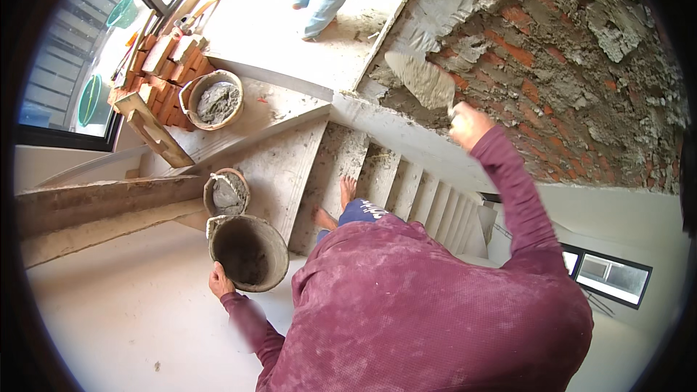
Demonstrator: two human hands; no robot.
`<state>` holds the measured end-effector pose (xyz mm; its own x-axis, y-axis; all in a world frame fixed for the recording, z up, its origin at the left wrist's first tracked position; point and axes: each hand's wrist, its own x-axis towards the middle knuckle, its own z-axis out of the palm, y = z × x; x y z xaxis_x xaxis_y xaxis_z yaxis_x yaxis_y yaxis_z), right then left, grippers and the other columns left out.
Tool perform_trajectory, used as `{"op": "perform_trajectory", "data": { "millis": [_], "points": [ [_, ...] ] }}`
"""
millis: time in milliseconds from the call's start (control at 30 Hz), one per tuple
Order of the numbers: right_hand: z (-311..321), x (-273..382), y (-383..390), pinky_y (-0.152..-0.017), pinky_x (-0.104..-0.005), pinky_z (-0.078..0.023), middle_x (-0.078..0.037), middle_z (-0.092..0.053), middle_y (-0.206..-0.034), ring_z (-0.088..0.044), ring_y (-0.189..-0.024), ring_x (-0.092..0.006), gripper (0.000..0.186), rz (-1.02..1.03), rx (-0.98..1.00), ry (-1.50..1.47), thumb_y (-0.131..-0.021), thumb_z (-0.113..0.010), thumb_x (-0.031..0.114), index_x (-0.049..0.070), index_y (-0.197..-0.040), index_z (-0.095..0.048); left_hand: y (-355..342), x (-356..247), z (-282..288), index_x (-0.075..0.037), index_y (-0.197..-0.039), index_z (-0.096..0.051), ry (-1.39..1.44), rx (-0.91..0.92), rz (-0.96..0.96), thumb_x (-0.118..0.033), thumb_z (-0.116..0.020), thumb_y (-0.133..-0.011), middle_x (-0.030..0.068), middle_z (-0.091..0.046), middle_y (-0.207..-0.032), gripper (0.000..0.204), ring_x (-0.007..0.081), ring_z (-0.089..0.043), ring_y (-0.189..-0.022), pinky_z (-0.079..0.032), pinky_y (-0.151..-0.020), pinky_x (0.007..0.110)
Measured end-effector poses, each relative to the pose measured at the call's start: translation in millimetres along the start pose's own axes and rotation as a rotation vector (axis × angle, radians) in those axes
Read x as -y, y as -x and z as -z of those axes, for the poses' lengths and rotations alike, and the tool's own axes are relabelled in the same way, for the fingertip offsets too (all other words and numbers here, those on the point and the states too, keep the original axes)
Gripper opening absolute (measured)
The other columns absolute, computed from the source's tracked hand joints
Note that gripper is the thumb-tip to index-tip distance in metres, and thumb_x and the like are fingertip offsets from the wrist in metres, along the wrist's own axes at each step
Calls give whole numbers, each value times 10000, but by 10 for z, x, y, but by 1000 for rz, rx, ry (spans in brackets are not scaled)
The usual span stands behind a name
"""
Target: The person applies plaster to a brick wall using a trowel, taking the material from a bucket placed on a set of stairs.
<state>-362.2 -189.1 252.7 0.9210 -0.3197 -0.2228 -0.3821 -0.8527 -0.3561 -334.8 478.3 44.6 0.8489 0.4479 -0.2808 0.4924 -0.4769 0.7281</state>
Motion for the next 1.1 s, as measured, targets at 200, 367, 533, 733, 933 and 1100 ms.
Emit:
{"op": "perform_trajectory", "data": {
  "millis": [200,367,533,733,933,1100],
  "points": [
    [-1424,-470,-327,-698,-450,-469,-161,-568,-934,-581,-849,-351,369,-276,-92,154,-742,-633,252,139,-1037,-443,-20,-220,-389,-26,-586,-493,86,25,-25,-400,-577,-843,-17,-457,-556,462,78,-364,-523,-327,-466,255],
    [-1676,-684,-573,-727,-447,-464,-140,-572,-963,-570,-885,-352,381,-307,-240,49,-725,-645,246,139,-1053,-483,-100,-484,-344,-25,-614,-517,77,-27,-69,-401,-571,-848,-23,-470,-575,447,67,-369,-532,-316,-471,242],
    [-1439,-802,-557,-802,-407,-452,-138,-591,-1023,-555,-954,-322,450,-271,-282,-99,-690,-681,261,102,-1092,-557,-233,-685,-393,-55,-604,-490,87,33,-63,-405,-557,-857,-48,-435,-574,437,59,-348,-543,-312,-482,235],
    [-788,-747,-558,-844,-336,-455,-158,-614,-1024,-592,-929,-303,438,-224,-244,-205,-653,-716,203,22,-1035,-606,-235,-809,-798,-70,-574,-403,50,98,-133,-390,-557,-861,-54,-364,-554,456,58,-299,-543,-268,-472,243],
    [-183,-549,-344,-804,-323,-461,-185,-622,-968,-601,-894,-280,462,-188,-237,-239,-657,-711,236,-16,-1027,-598,-160,-648,-974,-77,-561,-382,38,99,-117,-381,-550,-866,-52,-341,-546,463,57,-285,-537,-258,-471,248],
    [-498,-319,98,-699,-403,-470,-188,-606,-879,-589,-804,-330,403,-86,-443,-197,-683,-669,248,28,-1007,-575,-9,-413,-943,-61,-558,-405,56,46,-53,-390,-558,-858,-46,-370,-541,471,65,-305,-534,-281,-475,252]
  ]
}}
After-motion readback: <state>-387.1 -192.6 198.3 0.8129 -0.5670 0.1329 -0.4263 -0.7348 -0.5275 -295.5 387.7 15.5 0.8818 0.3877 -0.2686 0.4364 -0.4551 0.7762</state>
